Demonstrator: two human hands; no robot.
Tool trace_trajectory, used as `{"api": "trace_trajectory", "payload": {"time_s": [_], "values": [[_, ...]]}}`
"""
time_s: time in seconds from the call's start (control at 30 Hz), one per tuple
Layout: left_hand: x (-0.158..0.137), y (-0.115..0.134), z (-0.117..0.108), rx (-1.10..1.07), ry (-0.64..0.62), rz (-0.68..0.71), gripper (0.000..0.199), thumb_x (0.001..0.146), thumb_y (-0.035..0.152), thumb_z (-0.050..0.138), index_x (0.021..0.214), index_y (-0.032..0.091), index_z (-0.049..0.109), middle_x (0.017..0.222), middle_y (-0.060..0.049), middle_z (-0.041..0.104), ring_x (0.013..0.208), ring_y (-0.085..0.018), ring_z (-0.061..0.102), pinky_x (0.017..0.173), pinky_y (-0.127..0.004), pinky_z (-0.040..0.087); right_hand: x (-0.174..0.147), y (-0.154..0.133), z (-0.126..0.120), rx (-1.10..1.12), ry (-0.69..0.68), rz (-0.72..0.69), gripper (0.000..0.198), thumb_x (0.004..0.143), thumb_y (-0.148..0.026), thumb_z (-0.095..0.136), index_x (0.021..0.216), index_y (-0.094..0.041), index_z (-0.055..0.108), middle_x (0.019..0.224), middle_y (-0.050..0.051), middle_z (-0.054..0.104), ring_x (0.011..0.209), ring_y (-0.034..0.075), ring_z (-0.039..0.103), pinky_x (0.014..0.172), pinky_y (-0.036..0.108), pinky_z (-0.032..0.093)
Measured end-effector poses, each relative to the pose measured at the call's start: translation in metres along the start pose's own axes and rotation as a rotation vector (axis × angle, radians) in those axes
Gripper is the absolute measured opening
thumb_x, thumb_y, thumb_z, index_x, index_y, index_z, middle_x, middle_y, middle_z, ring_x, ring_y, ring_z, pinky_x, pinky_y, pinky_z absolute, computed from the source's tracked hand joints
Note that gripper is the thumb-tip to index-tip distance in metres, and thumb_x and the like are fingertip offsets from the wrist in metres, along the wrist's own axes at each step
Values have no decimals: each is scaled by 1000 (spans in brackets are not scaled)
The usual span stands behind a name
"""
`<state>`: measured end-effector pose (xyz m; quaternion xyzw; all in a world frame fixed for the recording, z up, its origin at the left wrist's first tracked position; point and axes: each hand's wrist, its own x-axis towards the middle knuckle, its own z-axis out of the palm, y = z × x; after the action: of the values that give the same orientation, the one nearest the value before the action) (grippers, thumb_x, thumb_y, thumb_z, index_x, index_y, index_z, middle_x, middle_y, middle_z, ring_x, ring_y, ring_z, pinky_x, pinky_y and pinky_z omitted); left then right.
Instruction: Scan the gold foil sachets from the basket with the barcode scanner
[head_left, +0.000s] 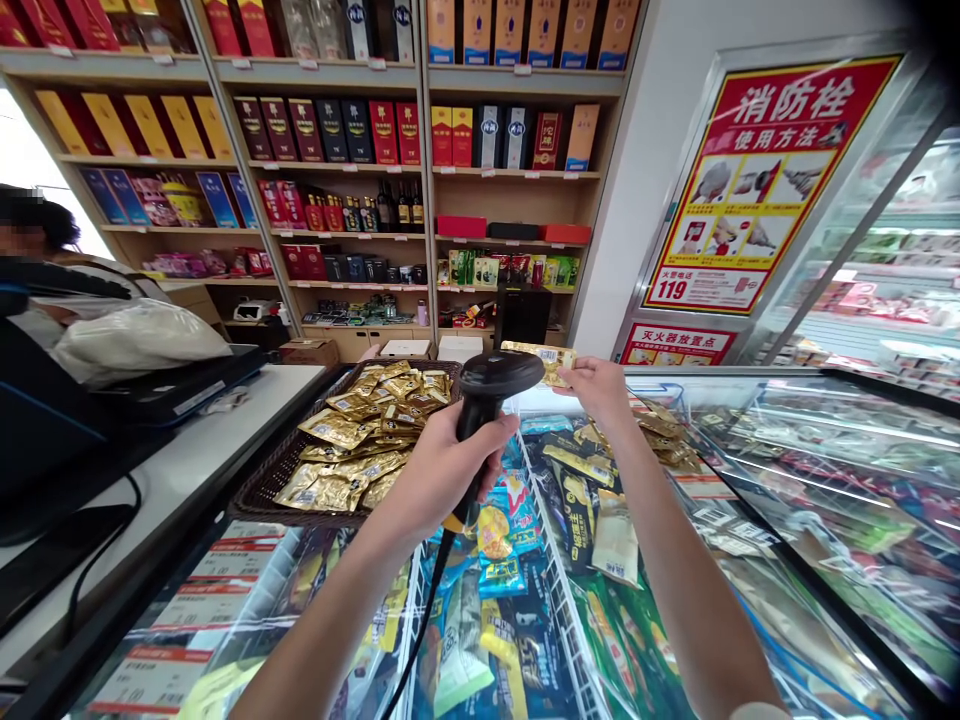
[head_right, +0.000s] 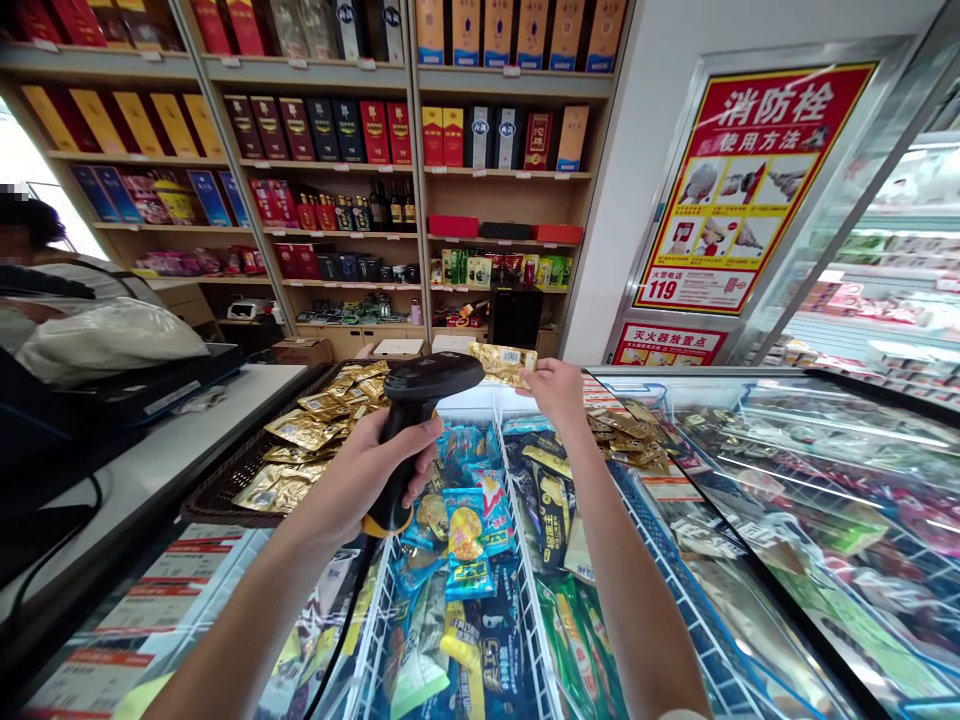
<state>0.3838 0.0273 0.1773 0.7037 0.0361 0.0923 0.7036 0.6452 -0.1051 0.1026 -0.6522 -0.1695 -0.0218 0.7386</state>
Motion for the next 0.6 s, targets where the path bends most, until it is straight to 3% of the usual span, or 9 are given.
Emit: {"api": "trace_trajectory", "payload": {"time_s": [0.33, 0.5, 0.6], "values": [[1, 5, -3, -12, -2, 11, 30, 84, 45, 65, 77, 19, 52, 58, 4, 50, 43, -8, 45, 40, -21, 35, -3, -7, -3, -4, 49, -37, 36, 60, -33, 88, 76, -14, 62, 65, 2, 68, 66, 19, 70, 64, 34, 67], [-4, 12, -5, -45, 61, 30, 27, 81, 39, 70, 76, 19, 52, 58, 5, 48, 44, -8, 45, 39, -20, 34, 10, 2, -30, -38, 112, -3, 29, 63, -29, 83, 76, -15, 60, 68, 2, 68, 68, 19, 70, 67, 34, 66], [-6, 15, -8, -42, 92, 43, 26, 81, 36, 69, 73, 19, 50, 57, 5, 49, 43, -7, 44, 39, -19, 33, 16, 2, -57, -225, 253, 23, 19, 67, -22, 76, 75, -16, 60, 71, 5, 70, 69, 22, 70, 65, 34, 63]]}}
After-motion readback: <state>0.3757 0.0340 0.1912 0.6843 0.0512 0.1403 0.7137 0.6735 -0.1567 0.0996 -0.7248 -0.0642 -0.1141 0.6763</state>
